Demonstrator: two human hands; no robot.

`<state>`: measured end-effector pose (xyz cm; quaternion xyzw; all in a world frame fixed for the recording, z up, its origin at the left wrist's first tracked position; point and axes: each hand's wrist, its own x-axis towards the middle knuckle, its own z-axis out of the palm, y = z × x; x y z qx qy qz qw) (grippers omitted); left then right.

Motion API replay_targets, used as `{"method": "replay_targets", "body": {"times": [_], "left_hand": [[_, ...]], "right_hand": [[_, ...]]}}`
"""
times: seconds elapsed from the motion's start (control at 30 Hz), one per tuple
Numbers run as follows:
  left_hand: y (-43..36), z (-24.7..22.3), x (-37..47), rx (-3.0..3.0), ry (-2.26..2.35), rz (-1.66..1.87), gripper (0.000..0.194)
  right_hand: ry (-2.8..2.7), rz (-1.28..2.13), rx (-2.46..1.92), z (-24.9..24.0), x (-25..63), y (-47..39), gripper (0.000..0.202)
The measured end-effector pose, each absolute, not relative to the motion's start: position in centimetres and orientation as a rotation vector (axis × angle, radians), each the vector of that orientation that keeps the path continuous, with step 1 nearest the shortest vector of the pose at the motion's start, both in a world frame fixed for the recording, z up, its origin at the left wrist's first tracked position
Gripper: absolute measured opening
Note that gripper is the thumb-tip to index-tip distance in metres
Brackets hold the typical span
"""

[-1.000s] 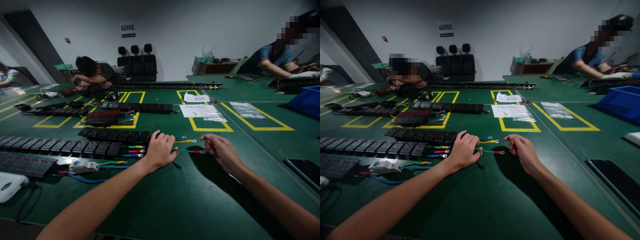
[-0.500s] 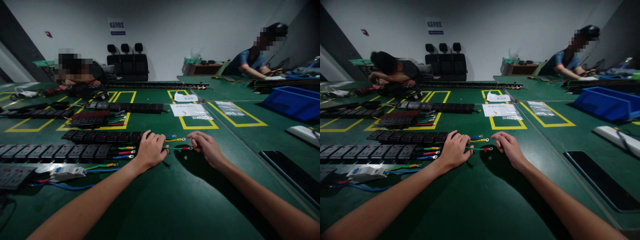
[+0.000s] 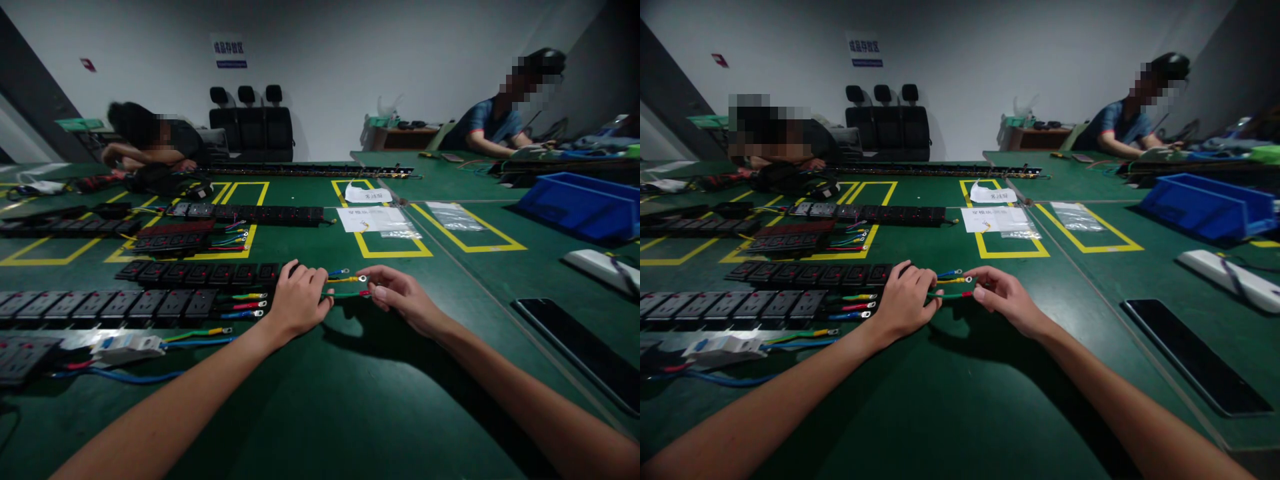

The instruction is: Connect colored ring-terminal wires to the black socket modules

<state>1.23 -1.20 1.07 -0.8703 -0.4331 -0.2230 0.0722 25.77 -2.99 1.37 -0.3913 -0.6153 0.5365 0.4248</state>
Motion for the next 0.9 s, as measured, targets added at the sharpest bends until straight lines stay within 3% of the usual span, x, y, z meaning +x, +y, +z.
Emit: {"method": "replay_targets", "body": {"times": [0.4,0.9], "left_hand": [[-1.37,1.38,1.22,-2.668,-1.282,-0.694,0.029],[-1.34,1.25,1.25,-2.663,-1.275,-0.659,0.033]], "right_hand": [[-1.402,1.331,-1.131,1.42,25.11,-2.72,0.053],[-1.397,1.369,-1.138,1.89,24.82,-2.81,0.051]]}}
